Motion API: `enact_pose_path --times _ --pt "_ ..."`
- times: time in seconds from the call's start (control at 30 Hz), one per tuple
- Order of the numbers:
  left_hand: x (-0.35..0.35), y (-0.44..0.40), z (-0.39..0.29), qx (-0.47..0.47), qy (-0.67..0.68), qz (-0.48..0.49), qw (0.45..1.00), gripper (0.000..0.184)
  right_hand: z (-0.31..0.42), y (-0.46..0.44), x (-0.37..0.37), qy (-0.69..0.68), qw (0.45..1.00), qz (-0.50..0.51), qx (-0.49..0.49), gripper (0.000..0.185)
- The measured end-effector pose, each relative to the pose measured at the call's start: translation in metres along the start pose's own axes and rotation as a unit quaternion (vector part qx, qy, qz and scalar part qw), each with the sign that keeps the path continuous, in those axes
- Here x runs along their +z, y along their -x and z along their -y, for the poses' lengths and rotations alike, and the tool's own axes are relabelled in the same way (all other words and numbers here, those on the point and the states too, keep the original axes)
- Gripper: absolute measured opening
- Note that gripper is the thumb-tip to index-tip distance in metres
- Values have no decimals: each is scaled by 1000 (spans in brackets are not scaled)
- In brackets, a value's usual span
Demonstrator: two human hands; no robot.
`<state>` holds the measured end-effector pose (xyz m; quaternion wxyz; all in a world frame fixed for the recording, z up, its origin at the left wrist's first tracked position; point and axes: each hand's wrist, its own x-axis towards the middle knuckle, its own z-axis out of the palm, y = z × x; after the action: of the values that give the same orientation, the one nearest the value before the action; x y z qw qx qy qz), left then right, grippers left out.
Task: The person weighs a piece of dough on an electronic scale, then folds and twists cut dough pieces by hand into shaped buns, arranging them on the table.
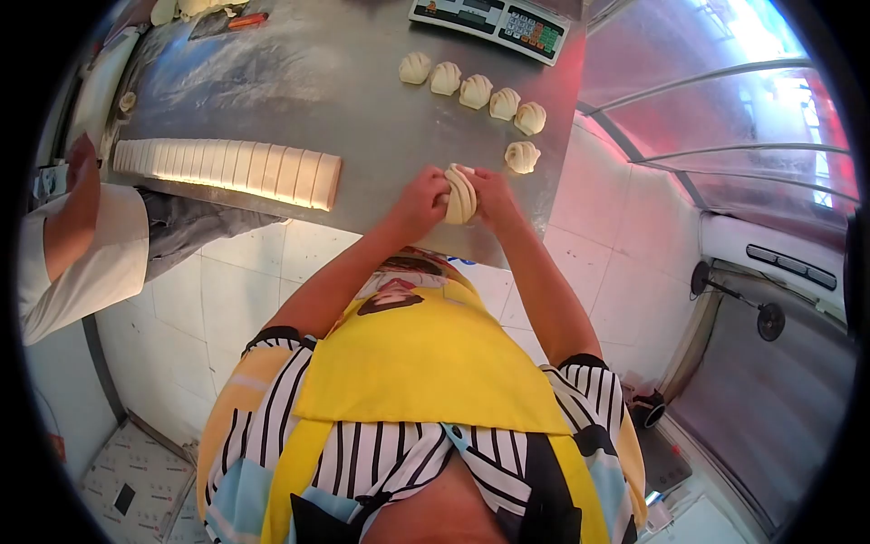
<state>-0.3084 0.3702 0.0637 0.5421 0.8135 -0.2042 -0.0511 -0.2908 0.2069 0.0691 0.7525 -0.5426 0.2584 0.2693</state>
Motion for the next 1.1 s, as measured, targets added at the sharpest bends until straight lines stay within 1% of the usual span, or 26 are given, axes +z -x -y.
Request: enact_pose_path --times 0.07,0.1,0.17,0.2,0.27,0.3,0.37,0.4,0.47,0.5,0.57,0.6,0.63,0.67,0.7,0.73,0.8,0.9,0.97,1.0,1.07,1.1 --pt "0 0 1 -43 39 -33 998 15 4 13 6 -64 997 10 31 18" --pt "0 -2 0 -49 54 -43 996 14 9 18 8 -96 994 15 45 18" --pt "0 -7 -1 -58 83 -62 993 14 3 9 2 -44 997 -28 55 21" --pt "2 -9 0 -88 105 -62 989 14 -1 4 -1 -18 997 -49 61 22" --pt "8 -13 2 -149 151 -61 975 15 -3 2 -10 29 993 -18 112 30" --pt "9 -16 8 -158 171 -21 972 16 -2 1 -14 55 989 -2 138 33" --pt "7 -20 23 -174 208 60 961 20 -5 9 -12 57 991 -22 121 39" --pt "8 -22 26 -172 189 64 965 21 -5 11 -11 59 991 -31 112 42" --pt "10 -23 31 -168 150 73 971 22 -16 4 -25 -16 996 12 81 39" --pt "12 -24 36 -193 152 84 966 21 -22 -1 -31 -54 996 33 65 38" --pt "18 -25 52 -241 156 106 952 21 -34 -14 -39 -17 998 44 42 34" --pt "27 -20 67 -211 126 97 965 20 -40 -16 -42 -2 998 47 33 33" --pt "36 -16 81 -179 95 84 976 20 -44 -19 -46 64 997 51 14 29" --pt "36 -16 81 -146 61 72 985 20 -45 -21 -47 127 990 56 -6 26" --pt "34 -16 80 -176 57 93 978 20 -46 -22 -47 190 979 61 -28 23" --pt "33 -12 79 -207 53 113 970 20 -48 -21 -48 283 957 48 -41 22" --pt "32 -9 73 -248 59 132 958 20 -40 -13 -40 458 886 21 -72 21" --pt "30 -8 64 -294 96 136 941 20 -66 -20 -43 501 840 -53 -202 27" --pt "23 -10 53 -342 130 146 919 20 -77 -26 -40 452 868 -90 -182 24" --pt "21 -11 53 -345 148 160 913 20 -79 -27 -39 426 881 -110 -173 23" --pt "14 -13 54 -350 183 188 899 19 -76 -26 -39 265 956 -88 -86 24" --pt "13 -14 52 -343 167 182 906 19 -74 -25 -36 178 980 -75 -40 25"
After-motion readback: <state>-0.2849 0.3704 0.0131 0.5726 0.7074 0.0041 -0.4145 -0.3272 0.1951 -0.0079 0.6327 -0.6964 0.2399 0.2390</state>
